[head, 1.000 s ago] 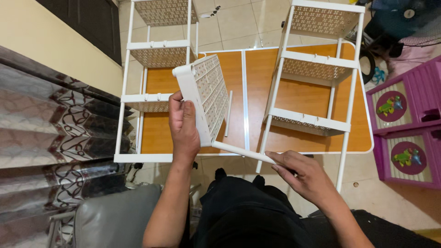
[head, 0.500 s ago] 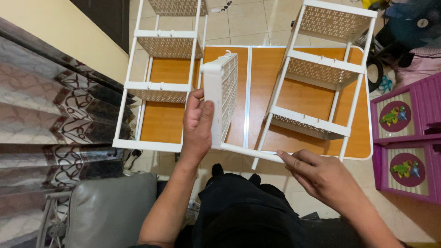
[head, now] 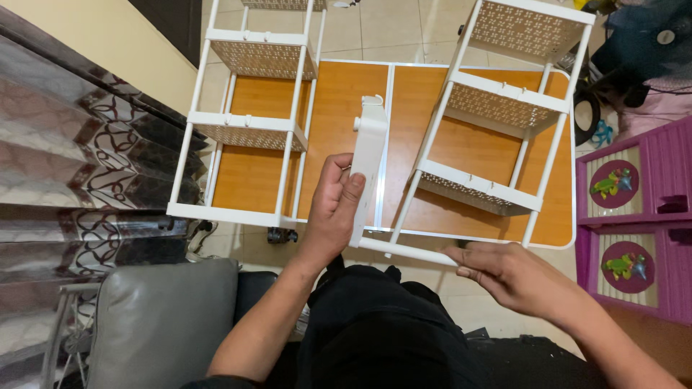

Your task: The person assembles two white plastic shelving units on a wooden table. They attach perforated shelves to the frames, secure the components, and place the completed units side by side.

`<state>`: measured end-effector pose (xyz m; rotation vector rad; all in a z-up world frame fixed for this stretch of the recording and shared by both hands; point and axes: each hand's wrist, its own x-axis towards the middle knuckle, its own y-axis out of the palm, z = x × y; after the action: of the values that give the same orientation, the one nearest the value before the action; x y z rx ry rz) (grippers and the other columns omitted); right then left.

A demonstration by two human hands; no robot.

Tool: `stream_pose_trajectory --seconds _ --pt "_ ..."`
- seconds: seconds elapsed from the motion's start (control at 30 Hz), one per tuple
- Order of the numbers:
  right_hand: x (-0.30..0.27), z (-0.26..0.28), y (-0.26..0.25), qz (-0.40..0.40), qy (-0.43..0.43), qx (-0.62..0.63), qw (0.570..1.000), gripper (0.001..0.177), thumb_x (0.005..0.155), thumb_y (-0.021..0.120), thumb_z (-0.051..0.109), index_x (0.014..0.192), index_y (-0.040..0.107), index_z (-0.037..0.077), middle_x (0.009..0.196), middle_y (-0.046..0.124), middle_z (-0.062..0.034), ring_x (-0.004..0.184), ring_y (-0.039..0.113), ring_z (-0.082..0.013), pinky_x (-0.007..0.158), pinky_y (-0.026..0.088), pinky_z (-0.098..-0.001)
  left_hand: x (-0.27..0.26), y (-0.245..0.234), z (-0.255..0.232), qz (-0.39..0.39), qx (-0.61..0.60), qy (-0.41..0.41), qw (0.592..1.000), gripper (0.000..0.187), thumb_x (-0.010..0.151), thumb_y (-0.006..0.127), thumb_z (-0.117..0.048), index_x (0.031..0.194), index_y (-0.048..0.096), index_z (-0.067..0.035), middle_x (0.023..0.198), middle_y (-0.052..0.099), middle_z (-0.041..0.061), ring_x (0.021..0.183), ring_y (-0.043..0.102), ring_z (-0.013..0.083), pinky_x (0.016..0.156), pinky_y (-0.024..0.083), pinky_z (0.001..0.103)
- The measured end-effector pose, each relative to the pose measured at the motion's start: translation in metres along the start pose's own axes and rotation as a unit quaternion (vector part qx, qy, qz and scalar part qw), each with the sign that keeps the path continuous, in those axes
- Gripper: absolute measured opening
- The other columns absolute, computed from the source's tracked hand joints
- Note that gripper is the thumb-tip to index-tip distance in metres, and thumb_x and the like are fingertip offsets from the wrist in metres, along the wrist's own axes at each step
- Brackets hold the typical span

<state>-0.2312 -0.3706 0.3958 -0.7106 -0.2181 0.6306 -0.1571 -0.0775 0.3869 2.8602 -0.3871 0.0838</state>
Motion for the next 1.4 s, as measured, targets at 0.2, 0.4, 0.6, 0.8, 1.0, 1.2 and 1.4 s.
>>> stream_pose_trajectory --seconds 0.2,0.4,0.6,0.8,1.0,1.2,1.4 --pt "-0.004 -0.049 0.012 0.192 0.288 0.295 0.891 0.040 0.099 0.062 0.023 0.136 0.076 0.015 0.060 0.050 -0.0045 0.050 0.040 -0.0149 0.047 0.035 -0.0302 -0.006 0.009 0.015 0.020 0.030 -0.017 0.999 0.024 0.113 0.050 -0.020 0.130 0.048 -0.003 0.099 0.064 0.002 0.089 0.053 0.0035 0.078 0.045 0.020" --pt "0.006 -0.062 0.011 0.141 0.245 0.146 0.948 0.027 0.096 0.069 0.031 0.109 0.086 0.015 0.062 0.072 -0.0009 0.050 0.055 -0.0114 0.048 0.046 -0.0281 -0.012 0.007 0.028 -0.040 0.061 0.010 0.997 0.026 0.109 0.050 -0.022 0.128 0.047 -0.004 0.099 0.069 0.003 0.086 0.064 0.0064 0.074 0.053 0.022" --pt "0.028 -0.035 0.009 -0.115 0.262 0.121 0.950 0.033 0.088 0.072 0.029 0.116 0.075 0.013 0.088 0.071 0.0002 0.065 0.072 -0.0138 0.059 0.062 -0.0331 -0.014 -0.020 0.045 -0.124 0.142 0.074 0.979 0.032 0.113 0.051 -0.028 0.132 0.049 -0.002 0.115 0.064 0.007 0.105 0.060 0.0091 0.094 0.049 0.026" --pt "0.048 -0.040 0.029 -0.205 0.177 0.079 0.959 0.036 0.089 0.074 0.029 0.122 0.075 0.014 0.095 0.075 -0.0045 0.070 0.060 -0.0175 0.066 0.052 -0.0320 -0.008 -0.080 0.066 -0.190 0.090 0.113 0.971 0.040 0.111 0.055 -0.037 0.131 0.050 -0.002 0.119 0.064 0.004 0.108 0.058 0.0097 0.099 0.048 0.026" --pt "0.071 -0.091 0.076 -0.238 0.183 0.468 0.831 0.059 0.104 0.034 0.048 0.130 0.069 0.008 0.076 0.071 -0.0085 0.071 0.069 -0.0154 0.070 0.058 -0.0285 -0.003 -0.118 0.083 -0.220 0.056 0.124 0.966 0.039 0.111 0.057 -0.036 0.129 0.051 -0.002 0.118 0.062 0.002 0.107 0.056 0.0085 0.100 0.047 0.026" --pt "0.110 -0.125 0.144 -0.230 0.283 0.406 0.838 0.035 0.110 0.050 0.022 0.103 0.069 -0.007 0.082 0.070 -0.0161 0.063 0.066 -0.0191 0.060 0.058 -0.0313 0.020 -0.152 0.083 -0.209 0.045 0.106 0.971 0.034 0.109 0.059 -0.033 0.125 0.053 -0.003 0.114 0.065 0.001 0.105 0.058 0.0082 0.097 0.047 0.025" --pt "0.196 -0.147 0.214 -0.147 0.312 0.320 0.882 0.029 0.091 0.056 0.011 0.116 0.069 0.001 0.086 0.073 -0.0123 0.068 0.069 -0.0174 0.058 0.059 -0.0344 0.048 -0.185 0.087 -0.176 0.076 0.048 0.980 0.025 0.107 0.063 -0.025 0.117 0.057 -0.003 0.106 0.064 0.002 0.098 0.058 0.0088 0.092 0.048 0.025"
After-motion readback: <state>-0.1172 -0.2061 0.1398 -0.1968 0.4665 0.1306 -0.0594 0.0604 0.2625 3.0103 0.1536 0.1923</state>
